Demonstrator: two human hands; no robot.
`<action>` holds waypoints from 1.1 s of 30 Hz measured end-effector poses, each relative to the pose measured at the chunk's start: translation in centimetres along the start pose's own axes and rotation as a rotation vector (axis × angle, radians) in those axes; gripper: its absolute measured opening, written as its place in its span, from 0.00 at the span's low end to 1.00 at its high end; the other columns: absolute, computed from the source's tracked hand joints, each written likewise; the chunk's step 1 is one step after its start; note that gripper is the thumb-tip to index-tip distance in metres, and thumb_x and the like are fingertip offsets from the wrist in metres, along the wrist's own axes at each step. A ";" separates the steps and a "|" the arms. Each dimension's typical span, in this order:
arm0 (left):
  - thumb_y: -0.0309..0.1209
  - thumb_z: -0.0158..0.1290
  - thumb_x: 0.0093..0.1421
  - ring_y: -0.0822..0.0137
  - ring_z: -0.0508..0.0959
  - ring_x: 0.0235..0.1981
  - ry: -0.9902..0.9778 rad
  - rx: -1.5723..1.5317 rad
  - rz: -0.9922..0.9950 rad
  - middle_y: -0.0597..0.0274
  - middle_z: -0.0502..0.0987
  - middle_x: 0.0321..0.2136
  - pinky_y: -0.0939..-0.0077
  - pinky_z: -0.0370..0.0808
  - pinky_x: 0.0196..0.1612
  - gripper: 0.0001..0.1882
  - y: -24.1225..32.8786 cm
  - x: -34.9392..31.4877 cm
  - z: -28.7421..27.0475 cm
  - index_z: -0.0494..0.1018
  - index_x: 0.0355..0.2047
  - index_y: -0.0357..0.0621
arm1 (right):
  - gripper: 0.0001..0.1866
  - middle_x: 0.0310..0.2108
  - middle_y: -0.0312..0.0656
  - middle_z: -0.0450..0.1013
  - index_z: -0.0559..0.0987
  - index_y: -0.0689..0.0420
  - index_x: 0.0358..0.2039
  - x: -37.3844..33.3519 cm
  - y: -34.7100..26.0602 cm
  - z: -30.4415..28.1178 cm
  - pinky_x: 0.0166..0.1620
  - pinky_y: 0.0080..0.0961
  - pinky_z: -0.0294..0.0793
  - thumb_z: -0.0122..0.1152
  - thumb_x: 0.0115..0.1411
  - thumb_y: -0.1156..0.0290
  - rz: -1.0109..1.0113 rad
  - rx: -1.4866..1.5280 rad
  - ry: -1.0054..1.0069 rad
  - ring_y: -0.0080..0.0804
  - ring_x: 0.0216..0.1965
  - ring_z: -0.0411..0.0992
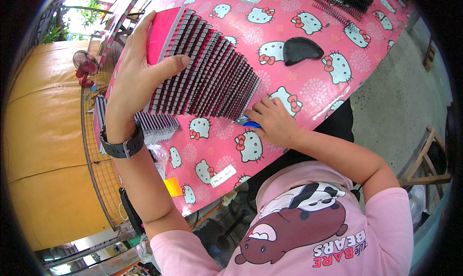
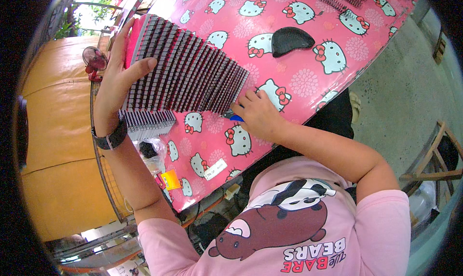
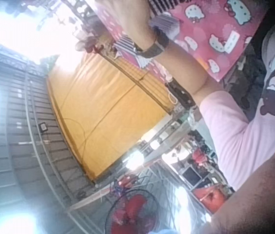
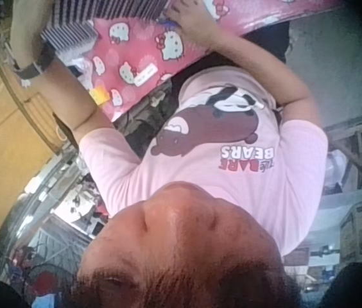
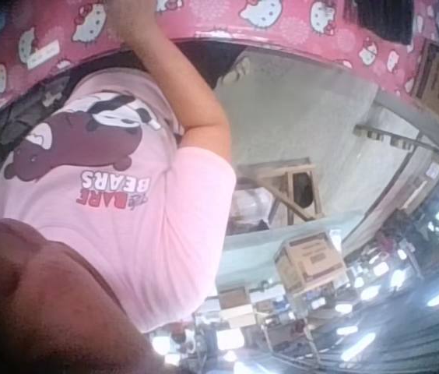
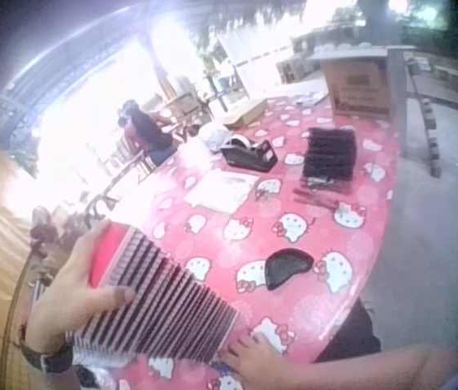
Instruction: The person uses blue pliers to trim the ends of spiral bindings on stacks of notebooks.
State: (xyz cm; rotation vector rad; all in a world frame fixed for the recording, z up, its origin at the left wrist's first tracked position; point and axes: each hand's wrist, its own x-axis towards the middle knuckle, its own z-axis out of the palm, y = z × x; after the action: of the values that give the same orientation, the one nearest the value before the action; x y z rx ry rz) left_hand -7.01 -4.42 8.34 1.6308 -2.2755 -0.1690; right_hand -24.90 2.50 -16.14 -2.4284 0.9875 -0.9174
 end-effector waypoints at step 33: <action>0.25 0.49 0.53 0.76 0.69 0.18 0.463 -0.795 -0.769 0.64 0.72 0.22 0.83 0.66 0.21 0.07 -2.3 -17.6 23.9 0.69 0.33 0.38 | 0.25 0.32 0.42 0.68 0.72 0.56 0.40 -1.0 0.1 -2.6 0.37 0.38 0.65 0.67 0.39 0.65 0.029 -0.212 -0.205 0.40 0.38 0.66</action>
State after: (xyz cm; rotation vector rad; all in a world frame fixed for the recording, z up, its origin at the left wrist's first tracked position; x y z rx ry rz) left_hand -7.96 8.95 -18.21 1.7201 -0.9507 -0.6849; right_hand -27.31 2.93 -14.72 -2.6104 1.0876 -0.5637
